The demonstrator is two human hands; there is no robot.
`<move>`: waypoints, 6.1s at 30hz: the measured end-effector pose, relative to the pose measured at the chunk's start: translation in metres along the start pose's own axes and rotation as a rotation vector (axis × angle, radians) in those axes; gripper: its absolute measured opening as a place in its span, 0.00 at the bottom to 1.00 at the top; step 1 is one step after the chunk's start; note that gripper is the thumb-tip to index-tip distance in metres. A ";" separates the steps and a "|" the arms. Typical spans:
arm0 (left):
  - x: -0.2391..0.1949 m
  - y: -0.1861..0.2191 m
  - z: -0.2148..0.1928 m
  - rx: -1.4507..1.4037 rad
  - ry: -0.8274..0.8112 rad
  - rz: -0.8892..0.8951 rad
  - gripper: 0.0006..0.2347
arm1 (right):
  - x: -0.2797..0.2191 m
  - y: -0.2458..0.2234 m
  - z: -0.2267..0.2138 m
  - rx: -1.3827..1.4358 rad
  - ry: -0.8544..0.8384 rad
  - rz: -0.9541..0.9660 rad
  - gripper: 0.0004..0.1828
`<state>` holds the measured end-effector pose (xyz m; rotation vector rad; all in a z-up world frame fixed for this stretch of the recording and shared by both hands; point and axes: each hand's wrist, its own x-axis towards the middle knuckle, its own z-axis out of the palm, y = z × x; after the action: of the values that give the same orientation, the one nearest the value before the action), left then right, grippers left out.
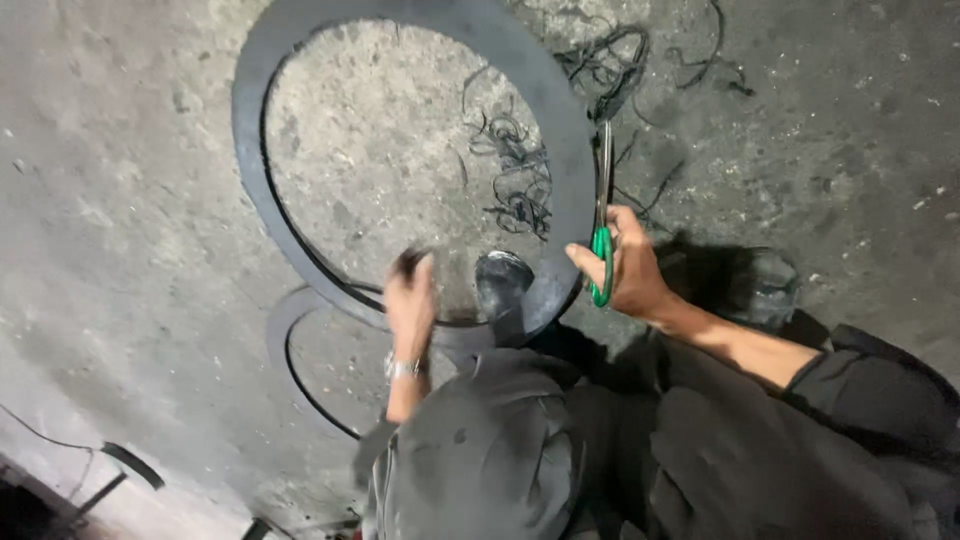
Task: The person trims excess rubber material from the edges of a large ring using snips.
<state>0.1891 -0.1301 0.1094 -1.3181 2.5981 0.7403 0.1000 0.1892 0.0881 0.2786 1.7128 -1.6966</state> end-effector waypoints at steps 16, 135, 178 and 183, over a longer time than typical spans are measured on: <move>0.017 0.164 0.164 -1.052 -0.829 -0.177 0.18 | -0.030 0.013 -0.048 -0.481 0.162 -0.206 0.29; -0.002 -0.028 -0.009 -0.403 0.100 -0.011 0.21 | 0.030 -0.017 -0.007 0.100 -0.027 0.089 0.33; 0.033 0.152 0.175 -1.133 -0.710 -0.175 0.18 | 0.042 -0.033 -0.043 -0.577 0.104 -0.322 0.25; 0.035 0.159 0.173 -1.169 -0.723 -0.160 0.18 | 0.065 -0.021 -0.053 -0.697 0.079 -0.482 0.23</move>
<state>0.0250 0.0072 0.0054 -1.0368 1.3911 2.3201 0.0223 0.2163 0.0603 -0.4245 2.4413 -1.2758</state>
